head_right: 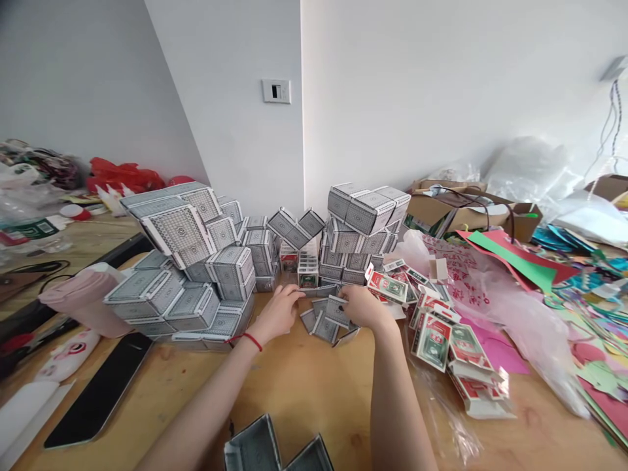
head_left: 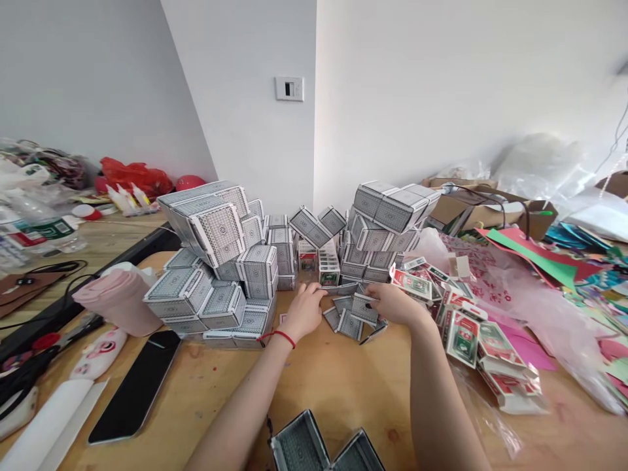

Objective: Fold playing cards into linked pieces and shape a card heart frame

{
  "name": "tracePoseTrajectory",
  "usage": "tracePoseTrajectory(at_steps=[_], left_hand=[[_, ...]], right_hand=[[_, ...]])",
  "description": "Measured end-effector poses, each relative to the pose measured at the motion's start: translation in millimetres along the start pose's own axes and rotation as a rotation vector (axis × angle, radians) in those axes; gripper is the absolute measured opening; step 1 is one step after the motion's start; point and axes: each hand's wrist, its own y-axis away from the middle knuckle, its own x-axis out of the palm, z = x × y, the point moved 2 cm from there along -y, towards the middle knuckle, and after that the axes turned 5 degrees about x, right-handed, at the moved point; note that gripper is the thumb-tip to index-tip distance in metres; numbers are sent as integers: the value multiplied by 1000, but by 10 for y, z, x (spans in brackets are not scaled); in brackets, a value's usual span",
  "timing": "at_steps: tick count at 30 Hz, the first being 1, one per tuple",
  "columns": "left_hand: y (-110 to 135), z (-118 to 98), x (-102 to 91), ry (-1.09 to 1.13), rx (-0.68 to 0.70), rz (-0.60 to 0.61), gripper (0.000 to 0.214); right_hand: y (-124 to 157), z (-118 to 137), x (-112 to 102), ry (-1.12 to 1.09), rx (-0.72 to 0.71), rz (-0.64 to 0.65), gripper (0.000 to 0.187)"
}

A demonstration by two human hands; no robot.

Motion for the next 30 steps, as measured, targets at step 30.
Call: tracePoseTrajectory(at_steps=[30], left_hand=[[-1, -141, -191, 337, 66, 187, 39]], right_hand=[[73, 146, -117, -151, -138, -276, 16]])
